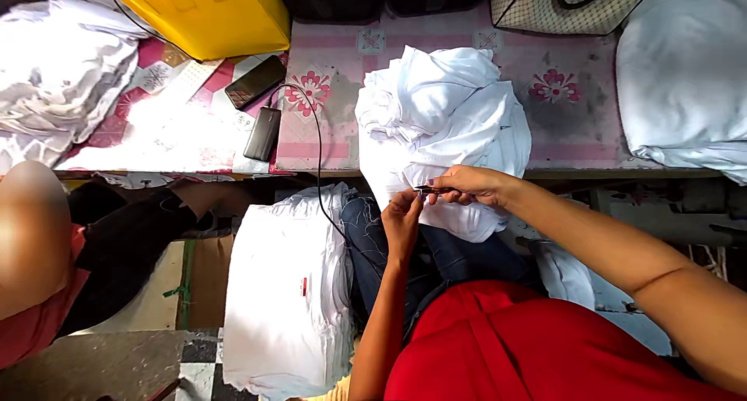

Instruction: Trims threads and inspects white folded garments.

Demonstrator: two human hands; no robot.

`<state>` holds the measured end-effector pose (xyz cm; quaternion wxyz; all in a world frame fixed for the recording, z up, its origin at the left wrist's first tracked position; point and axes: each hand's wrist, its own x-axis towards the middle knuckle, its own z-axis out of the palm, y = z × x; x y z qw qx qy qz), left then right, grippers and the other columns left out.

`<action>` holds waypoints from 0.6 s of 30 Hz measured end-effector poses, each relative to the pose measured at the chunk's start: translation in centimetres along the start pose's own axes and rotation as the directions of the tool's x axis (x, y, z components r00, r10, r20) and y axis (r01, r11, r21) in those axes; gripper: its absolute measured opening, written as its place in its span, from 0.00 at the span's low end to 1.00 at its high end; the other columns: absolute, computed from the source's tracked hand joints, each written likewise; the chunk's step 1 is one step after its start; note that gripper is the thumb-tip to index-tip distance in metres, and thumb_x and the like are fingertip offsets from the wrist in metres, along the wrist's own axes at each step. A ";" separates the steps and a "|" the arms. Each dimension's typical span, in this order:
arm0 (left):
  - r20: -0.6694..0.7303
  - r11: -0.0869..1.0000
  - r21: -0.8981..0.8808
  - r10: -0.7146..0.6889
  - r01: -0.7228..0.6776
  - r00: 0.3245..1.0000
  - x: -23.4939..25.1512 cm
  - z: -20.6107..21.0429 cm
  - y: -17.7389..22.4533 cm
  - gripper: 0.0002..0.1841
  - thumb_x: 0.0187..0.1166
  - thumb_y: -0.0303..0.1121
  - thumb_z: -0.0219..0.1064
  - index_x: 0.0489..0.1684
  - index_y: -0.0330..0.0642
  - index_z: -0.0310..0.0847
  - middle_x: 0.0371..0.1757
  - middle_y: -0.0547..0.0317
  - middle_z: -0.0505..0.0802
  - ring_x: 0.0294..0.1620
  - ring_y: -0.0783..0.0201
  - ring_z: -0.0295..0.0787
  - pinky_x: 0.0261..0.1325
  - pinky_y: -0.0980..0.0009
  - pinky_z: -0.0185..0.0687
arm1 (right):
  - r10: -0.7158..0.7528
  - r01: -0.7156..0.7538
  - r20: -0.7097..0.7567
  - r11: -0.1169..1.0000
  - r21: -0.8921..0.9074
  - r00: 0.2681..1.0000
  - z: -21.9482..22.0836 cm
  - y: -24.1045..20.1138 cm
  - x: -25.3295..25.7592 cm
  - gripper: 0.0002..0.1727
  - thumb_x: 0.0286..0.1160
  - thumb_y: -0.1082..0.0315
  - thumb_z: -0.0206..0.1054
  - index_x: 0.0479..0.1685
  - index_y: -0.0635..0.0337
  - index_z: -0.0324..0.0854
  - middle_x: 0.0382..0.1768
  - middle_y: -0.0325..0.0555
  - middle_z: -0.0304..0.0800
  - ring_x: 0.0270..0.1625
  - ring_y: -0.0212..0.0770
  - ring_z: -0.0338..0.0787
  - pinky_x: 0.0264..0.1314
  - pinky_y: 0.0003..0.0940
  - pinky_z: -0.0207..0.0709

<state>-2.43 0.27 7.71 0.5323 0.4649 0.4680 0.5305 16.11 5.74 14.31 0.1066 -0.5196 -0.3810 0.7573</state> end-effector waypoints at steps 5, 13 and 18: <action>0.005 1.000 -0.023 0.010 -0.010 1.000 -0.1 -0.2 -0.1 0.04 0.75 0.18 0.66 0.39 0.28 0.87 0.40 0.54 0.96 0.42 0.68 0.95 0.52 0.70 0.91 | -0.022 0.023 -0.054 1.000 0.009 0.998 0.4 0.5 0.0 0.21 0.93 0.56 0.54 0.35 0.57 0.85 0.11 0.24 0.62 0.10 0.19 0.57 0.13 0.15 0.50; -0.077 0.844 -0.473 -0.323 0.250 0.943 0.9 0.9 1.0 0.05 0.86 0.22 0.50 0.47 0.38 0.70 0.35 0.57 0.92 0.39 0.61 0.95 0.56 0.59 0.91 | -0.186 0.187 -0.074 0.982 0.008 0.980 0.5 0.5 -1.9 0.23 0.96 0.55 0.49 0.37 0.56 0.85 0.13 0.23 0.64 0.13 0.18 0.58 0.16 0.15 0.52; -0.071 0.725 -0.607 -0.458 0.326 0.886 2.2 1.6 2.1 0.06 0.86 0.18 0.53 0.46 0.40 0.70 0.31 0.58 0.90 0.32 0.63 0.93 0.48 0.63 0.92 | -0.297 0.307 -0.156 0.951 0.044 0.942 2.3 1.6 -2.8 0.23 0.96 0.57 0.45 0.43 0.58 0.84 0.15 0.23 0.65 0.15 0.18 0.59 0.19 0.15 0.53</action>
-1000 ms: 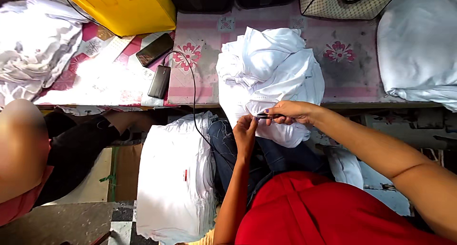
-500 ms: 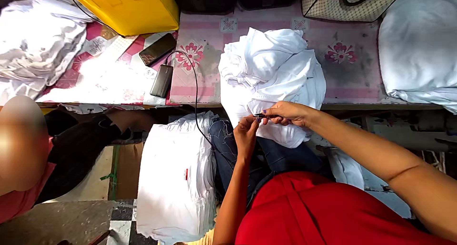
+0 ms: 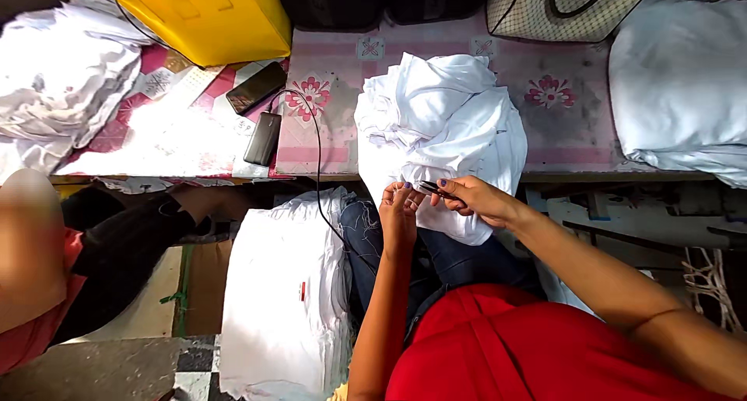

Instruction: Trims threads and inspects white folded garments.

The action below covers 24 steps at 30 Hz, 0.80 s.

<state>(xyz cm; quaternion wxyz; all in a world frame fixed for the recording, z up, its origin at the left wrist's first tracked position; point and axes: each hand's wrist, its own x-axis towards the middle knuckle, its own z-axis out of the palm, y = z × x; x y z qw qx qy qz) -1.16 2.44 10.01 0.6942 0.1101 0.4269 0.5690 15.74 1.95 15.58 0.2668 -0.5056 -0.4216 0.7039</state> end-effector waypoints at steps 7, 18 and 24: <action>-0.007 0.996 -0.071 -0.048 0.047 0.999 -0.8 0.5 -0.4 0.06 0.88 0.22 0.51 0.46 0.42 0.72 0.29 0.59 0.90 0.31 0.65 0.92 0.46 0.67 0.91 | 0.003 0.001 -0.021 0.980 0.199 1.000 1.1 2.4 0.4 0.25 0.97 0.55 0.39 0.44 0.57 0.81 0.17 0.25 0.65 0.15 0.20 0.60 0.18 0.15 0.54; -0.013 0.997 -0.068 0.030 -0.031 0.999 -0.9 0.8 -0.9 0.07 0.87 0.21 0.52 0.44 0.44 0.72 0.25 0.62 0.88 0.27 0.68 0.90 0.41 0.70 0.90 | 0.047 -0.048 0.009 0.958 0.282 0.999 1.2 2.5 0.4 0.26 0.97 0.53 0.38 0.43 0.56 0.81 0.17 0.25 0.66 0.14 0.19 0.59 0.17 0.14 0.54; -0.032 0.996 -0.081 0.040 -0.042 0.999 -0.9 0.7 -0.8 0.06 0.86 0.20 0.53 0.45 0.42 0.72 0.27 0.60 0.89 0.29 0.65 0.91 0.43 0.69 0.91 | 0.044 -0.045 0.011 0.956 0.291 0.999 1.4 2.4 0.5 0.26 0.97 0.54 0.37 0.43 0.56 0.81 0.17 0.25 0.65 0.14 0.20 0.59 0.17 0.14 0.54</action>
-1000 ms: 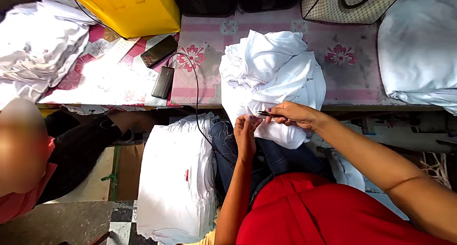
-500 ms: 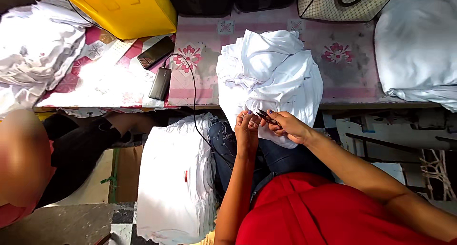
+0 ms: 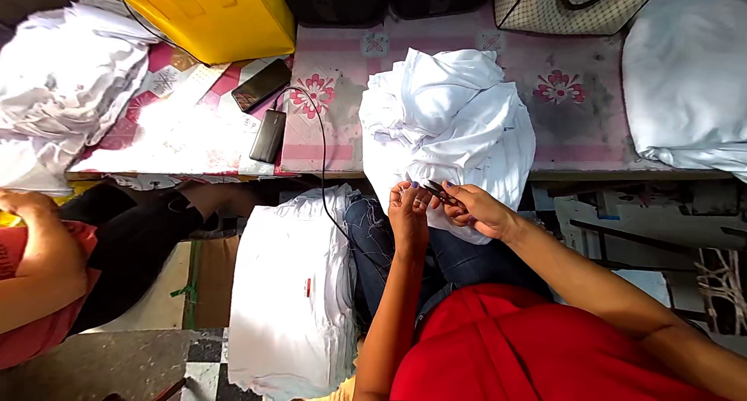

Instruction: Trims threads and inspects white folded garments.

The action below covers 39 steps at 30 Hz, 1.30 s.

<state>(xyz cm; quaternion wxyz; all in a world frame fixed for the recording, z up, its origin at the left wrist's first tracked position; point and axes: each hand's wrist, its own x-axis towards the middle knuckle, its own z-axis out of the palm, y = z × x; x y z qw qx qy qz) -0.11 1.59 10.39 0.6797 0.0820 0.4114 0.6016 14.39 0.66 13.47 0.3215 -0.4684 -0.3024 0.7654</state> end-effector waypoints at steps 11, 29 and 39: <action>0.001 1.000 0.003 0.015 -0.015 1.000 -0.2 0.2 -0.2 0.06 0.86 0.19 0.52 0.46 0.41 0.70 0.26 0.60 0.89 0.27 0.65 0.91 0.42 0.69 0.91 | 0.005 -0.004 -0.017 0.999 0.043 1.000 0.1 0.1 0.0 0.26 0.97 0.53 0.38 0.41 0.55 0.80 0.17 0.26 0.67 0.14 0.20 0.60 0.17 0.14 0.55; -0.019 1.000 -0.002 0.002 -0.002 1.000 -0.3 0.3 -0.3 0.06 0.86 0.19 0.53 0.49 0.39 0.72 0.28 0.59 0.89 0.29 0.64 0.91 0.42 0.68 0.92 | 0.000 0.001 -0.023 0.999 0.047 1.000 0.1 0.2 -0.1 0.26 0.98 0.54 0.38 0.42 0.56 0.80 0.17 0.26 0.66 0.14 0.20 0.60 0.16 0.14 0.54; -0.019 1.000 0.000 0.010 -0.010 1.000 -0.2 0.3 -0.3 0.06 0.86 0.20 0.54 0.51 0.39 0.72 0.30 0.58 0.89 0.30 0.64 0.92 0.44 0.66 0.92 | 0.008 -0.006 -0.019 0.997 0.077 1.000 0.1 0.2 0.0 0.26 0.97 0.53 0.39 0.41 0.56 0.80 0.18 0.26 0.66 0.14 0.20 0.60 0.17 0.13 0.55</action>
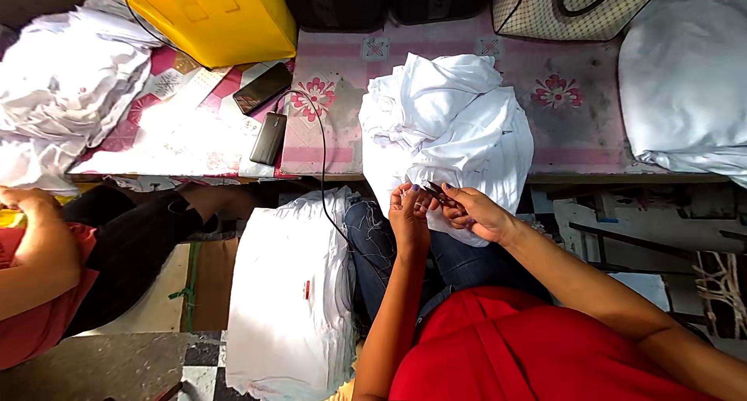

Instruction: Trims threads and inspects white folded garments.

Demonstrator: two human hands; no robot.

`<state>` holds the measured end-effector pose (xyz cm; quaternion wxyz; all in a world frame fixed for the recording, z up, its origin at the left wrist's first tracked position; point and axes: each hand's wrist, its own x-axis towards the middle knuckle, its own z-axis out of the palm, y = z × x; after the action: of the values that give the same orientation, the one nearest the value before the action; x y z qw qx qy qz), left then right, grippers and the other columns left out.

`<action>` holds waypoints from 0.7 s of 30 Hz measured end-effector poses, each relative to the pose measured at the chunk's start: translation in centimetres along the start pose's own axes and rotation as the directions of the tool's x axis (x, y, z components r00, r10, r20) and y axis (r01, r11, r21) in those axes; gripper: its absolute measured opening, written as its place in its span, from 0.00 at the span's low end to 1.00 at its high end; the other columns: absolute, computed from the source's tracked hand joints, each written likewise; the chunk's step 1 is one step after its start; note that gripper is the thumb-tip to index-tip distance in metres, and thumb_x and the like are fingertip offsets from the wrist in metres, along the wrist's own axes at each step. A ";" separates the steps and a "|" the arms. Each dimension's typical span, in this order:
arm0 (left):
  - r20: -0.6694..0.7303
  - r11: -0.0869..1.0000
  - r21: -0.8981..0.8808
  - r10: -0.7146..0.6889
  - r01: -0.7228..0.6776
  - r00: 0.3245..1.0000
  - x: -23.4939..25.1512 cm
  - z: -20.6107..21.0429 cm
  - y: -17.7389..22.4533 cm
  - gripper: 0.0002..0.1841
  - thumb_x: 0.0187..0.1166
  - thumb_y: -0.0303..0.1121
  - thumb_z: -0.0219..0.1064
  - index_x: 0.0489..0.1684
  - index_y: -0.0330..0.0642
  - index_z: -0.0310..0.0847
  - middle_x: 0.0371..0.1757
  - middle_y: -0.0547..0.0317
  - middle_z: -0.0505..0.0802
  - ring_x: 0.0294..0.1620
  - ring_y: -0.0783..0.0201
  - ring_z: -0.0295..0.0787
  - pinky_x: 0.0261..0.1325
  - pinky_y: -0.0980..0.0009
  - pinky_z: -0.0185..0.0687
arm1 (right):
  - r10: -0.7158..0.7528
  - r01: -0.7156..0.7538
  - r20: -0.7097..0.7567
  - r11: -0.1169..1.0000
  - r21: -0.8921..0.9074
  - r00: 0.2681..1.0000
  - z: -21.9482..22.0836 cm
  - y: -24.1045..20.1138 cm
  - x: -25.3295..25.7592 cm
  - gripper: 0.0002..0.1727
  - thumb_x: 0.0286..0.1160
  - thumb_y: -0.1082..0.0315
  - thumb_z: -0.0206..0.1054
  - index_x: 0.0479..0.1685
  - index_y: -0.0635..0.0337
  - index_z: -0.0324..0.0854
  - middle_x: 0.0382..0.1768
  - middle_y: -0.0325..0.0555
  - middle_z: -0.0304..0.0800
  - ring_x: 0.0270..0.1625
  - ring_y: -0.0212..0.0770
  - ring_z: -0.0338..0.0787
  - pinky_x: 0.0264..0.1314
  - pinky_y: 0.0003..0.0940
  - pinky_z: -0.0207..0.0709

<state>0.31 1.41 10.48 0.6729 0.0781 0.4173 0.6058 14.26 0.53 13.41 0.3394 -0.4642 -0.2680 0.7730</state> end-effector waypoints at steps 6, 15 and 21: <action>0.006 1.000 0.019 -0.001 0.001 1.000 -0.2 0.1 -0.1 0.06 0.86 0.19 0.53 0.51 0.39 0.71 0.30 0.57 0.91 0.31 0.64 0.93 0.45 0.67 0.92 | 0.001 0.000 -0.012 0.999 0.037 1.000 -0.1 0.1 0.2 0.25 0.97 0.54 0.40 0.42 0.56 0.80 0.17 0.26 0.66 0.13 0.19 0.59 0.16 0.13 0.55; 0.015 1.000 -0.001 -0.004 0.004 1.000 -0.1 -0.2 -0.3 0.06 0.86 0.19 0.52 0.49 0.40 0.71 0.27 0.59 0.90 0.28 0.65 0.91 0.42 0.69 0.91 | 0.019 -0.017 -0.010 0.995 0.100 1.000 0.0 0.5 0.6 0.21 0.96 0.56 0.45 0.41 0.57 0.81 0.16 0.26 0.67 0.13 0.20 0.60 0.16 0.14 0.56; 0.033 0.995 -0.020 -0.096 0.097 0.995 0.2 -0.6 0.0 0.08 0.92 0.29 0.47 0.54 0.40 0.72 0.35 0.57 0.91 0.35 0.64 0.93 0.47 0.67 0.91 | -0.108 0.082 -0.003 0.773 -0.629 0.994 -0.2 -0.9 -0.9 0.22 0.96 0.58 0.47 0.44 0.59 0.85 0.20 0.26 0.68 0.22 0.21 0.65 0.29 0.19 0.62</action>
<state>-0.08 1.34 9.96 0.7088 0.0602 0.4031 0.5758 14.98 0.38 14.51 0.2095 -0.5514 -0.5264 0.6123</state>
